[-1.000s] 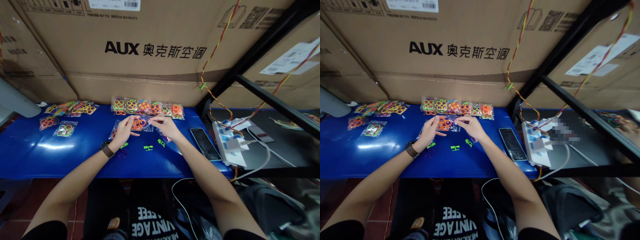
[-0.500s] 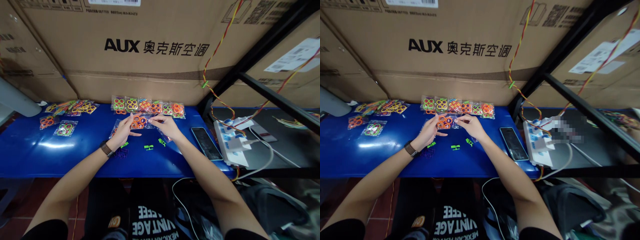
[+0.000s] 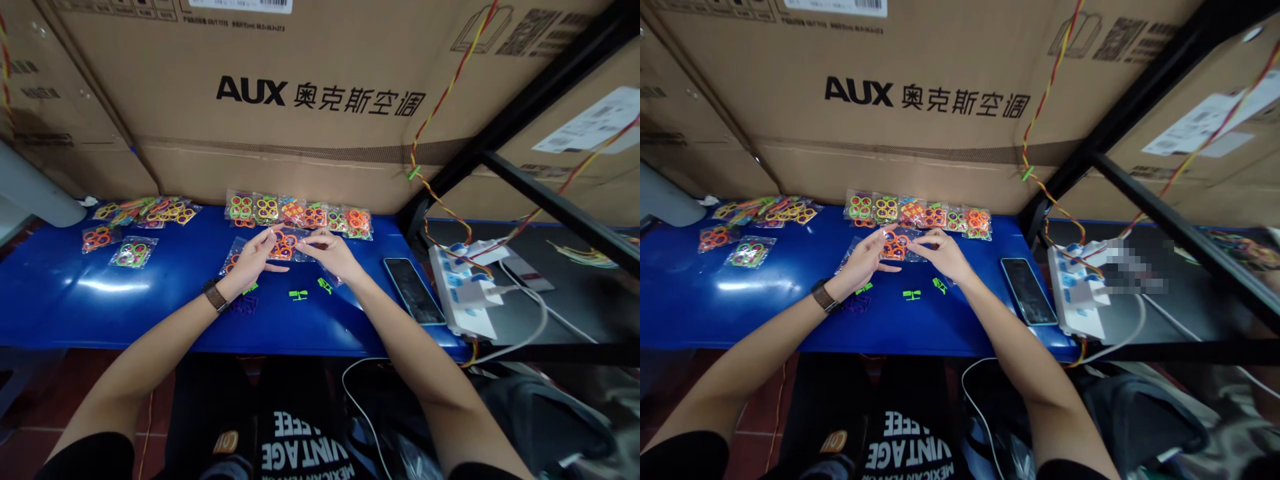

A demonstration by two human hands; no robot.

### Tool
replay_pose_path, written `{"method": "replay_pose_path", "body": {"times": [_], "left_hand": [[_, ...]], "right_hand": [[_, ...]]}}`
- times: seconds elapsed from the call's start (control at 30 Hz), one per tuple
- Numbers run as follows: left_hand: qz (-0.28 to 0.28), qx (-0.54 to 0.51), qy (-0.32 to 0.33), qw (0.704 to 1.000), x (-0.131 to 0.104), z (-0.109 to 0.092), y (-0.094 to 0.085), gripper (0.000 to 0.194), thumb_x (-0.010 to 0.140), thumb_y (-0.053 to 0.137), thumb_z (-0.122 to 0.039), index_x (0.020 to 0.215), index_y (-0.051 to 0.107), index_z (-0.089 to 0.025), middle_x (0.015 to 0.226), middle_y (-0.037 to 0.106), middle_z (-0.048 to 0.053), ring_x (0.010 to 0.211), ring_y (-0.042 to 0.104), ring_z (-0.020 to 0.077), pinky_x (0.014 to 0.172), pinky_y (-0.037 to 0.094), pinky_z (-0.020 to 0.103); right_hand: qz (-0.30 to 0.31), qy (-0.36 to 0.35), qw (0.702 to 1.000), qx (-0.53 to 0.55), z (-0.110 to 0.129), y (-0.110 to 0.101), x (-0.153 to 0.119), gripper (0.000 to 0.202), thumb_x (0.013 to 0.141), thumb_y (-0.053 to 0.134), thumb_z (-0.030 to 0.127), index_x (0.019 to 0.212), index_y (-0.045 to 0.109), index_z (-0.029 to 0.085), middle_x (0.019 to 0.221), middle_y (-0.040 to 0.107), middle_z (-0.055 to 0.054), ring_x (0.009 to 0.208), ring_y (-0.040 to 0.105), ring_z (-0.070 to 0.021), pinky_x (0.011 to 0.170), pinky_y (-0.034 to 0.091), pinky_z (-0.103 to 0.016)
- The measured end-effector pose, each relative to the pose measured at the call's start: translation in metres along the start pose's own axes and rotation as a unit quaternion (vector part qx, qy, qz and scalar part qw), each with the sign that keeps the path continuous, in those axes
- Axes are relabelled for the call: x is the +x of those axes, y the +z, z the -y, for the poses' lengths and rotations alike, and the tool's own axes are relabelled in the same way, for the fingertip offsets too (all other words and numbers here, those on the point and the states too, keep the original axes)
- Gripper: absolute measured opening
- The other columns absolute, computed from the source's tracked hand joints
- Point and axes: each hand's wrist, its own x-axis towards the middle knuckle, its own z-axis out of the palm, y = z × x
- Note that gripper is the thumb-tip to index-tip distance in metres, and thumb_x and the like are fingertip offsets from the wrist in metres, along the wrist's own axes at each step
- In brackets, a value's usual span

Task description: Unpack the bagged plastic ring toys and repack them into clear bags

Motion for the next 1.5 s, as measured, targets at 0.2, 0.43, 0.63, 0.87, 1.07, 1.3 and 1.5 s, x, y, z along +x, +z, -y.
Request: {"method": "replay_pose_path", "body": {"times": [0.2,0.43,0.63,0.87,1.07,1.3,1.5], "left_hand": [[0.007,0.055,-0.034,0.998,0.003,0.004,-0.001,0.054,0.084,0.088,-0.041,0.132,0.072,-0.022,0.125,0.074,0.012,0.104,0.074,0.0252,0.076,0.069,0.036],[-0.056,0.087,0.034,0.994,0.006,0.002,-0.005,0.036,0.07,0.093,-0.028,0.098,0.073,-0.017,0.094,0.078,0.004,0.083,0.073,0.0157,0.082,0.06,0.031],[-0.101,0.002,0.036,0.994,0.004,-0.001,0.001,0.049,0.067,0.096,-0.03,0.1,0.061,-0.02,0.093,0.075,0.001,0.08,0.073,0.0153,0.073,0.06,0.029],[-0.06,-0.004,0.048,0.997,0.004,0.003,0.001,0.053,0.066,0.099,-0.037,0.1,0.061,-0.02,0.093,0.076,0.001,0.083,0.074,0.0156,0.076,0.063,0.028],[-0.083,0.04,0.028,0.995,0.003,0.0,-0.004,0.04,0.085,0.085,-0.053,0.106,0.075,-0.021,0.09,0.078,0.003,0.07,0.075,0.0163,0.062,0.062,0.027],[-0.12,0.061,0.07,0.988,0.007,0.003,-0.007,0.031,0.084,0.085,-0.047,0.099,0.08,-0.02,0.092,0.081,0.005,0.075,0.076,0.0178,0.07,0.067,0.032],[-0.114,0.071,0.054,0.989,0.006,0.0,-0.007,0.035,0.084,0.085,-0.048,0.102,0.08,-0.019,0.094,0.081,0.007,0.081,0.078,0.0203,0.073,0.067,0.034]], "right_hand": [[0.027,-0.036,0.999,-0.011,-0.007,0.0,0.002,0.029,0.083,0.083,0.06,0.091,0.084,0.031,0.105,0.071,-0.005,0.094,0.064,-0.0213,0.082,0.053,-0.04],[-0.062,-0.114,0.991,-0.028,0.016,0.001,-0.004,0.032,0.095,0.071,0.058,0.096,0.078,0.027,0.105,0.073,-0.006,0.087,0.066,-0.0204,0.084,0.057,-0.042],[-0.049,-0.036,0.996,0.063,0.016,0.003,-0.001,0.058,0.087,0.078,0.063,0.131,0.066,0.028,0.103,0.076,-0.006,0.089,0.071,-0.0217,0.088,0.059,-0.041],[0.014,0.012,0.996,0.087,0.011,0.012,-0.004,0.044,0.081,0.079,0.069,0.092,0.076,0.026,0.094,0.079,-0.003,0.088,0.07,-0.0213,0.09,0.058,-0.042],[0.016,0.017,0.996,0.085,0.014,0.004,-0.001,0.042,0.082,0.081,0.066,0.089,0.077,0.025,0.091,0.079,-0.003,0.087,0.07,-0.021,0.088,0.057,-0.041],[0.027,0.026,0.996,0.08,0.011,0.001,0.001,0.035,0.085,0.08,0.059,0.089,0.078,0.025,0.092,0.08,-0.004,0.088,0.071,-0.0207,0.088,0.058,-0.041],[0.032,0.022,0.993,0.108,0.01,0.0,0.003,0.027,0.089,0.078,0.051,0.101,0.077,0.027,0.097,0.081,-0.003,0.087,0.072,-0.0193,0.087,0.06,-0.041]]}}
